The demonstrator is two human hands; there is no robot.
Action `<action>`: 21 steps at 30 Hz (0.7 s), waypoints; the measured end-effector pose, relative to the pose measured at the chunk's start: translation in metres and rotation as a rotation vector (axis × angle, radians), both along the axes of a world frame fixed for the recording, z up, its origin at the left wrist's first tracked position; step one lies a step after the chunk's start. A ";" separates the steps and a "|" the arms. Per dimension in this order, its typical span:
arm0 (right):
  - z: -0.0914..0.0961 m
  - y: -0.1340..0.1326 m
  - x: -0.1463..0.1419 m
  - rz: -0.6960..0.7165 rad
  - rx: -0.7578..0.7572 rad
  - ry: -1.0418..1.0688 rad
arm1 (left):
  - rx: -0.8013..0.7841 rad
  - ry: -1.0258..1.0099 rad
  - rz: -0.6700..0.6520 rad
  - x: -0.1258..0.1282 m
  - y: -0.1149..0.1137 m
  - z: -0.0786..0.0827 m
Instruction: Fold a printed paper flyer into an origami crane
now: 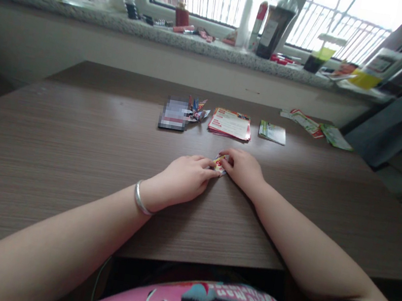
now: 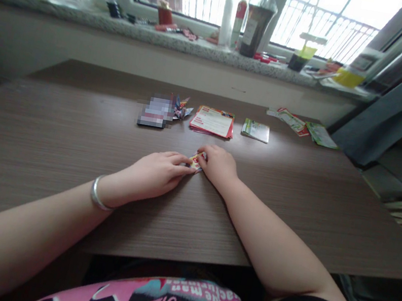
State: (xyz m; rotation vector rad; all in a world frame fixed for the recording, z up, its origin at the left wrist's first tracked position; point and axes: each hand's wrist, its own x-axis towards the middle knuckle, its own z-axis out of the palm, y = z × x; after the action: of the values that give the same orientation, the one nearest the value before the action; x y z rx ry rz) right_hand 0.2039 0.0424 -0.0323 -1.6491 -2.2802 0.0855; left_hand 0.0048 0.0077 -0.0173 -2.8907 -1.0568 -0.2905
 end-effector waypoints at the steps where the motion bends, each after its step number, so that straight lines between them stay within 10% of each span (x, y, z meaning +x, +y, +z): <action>1: 0.001 -0.002 0.000 0.013 0.025 -0.032 | -0.003 0.006 0.004 0.000 0.000 0.000; 21: 0.003 -0.007 -0.001 0.139 0.077 -0.186 | -0.170 0.034 0.028 -0.003 0.006 0.005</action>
State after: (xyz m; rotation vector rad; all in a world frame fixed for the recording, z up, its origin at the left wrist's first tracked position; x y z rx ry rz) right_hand 0.2024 0.0351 -0.0294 -1.5152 -2.5012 -0.1279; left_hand 0.0021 0.0139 -0.0120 -3.0133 -1.1696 -0.1568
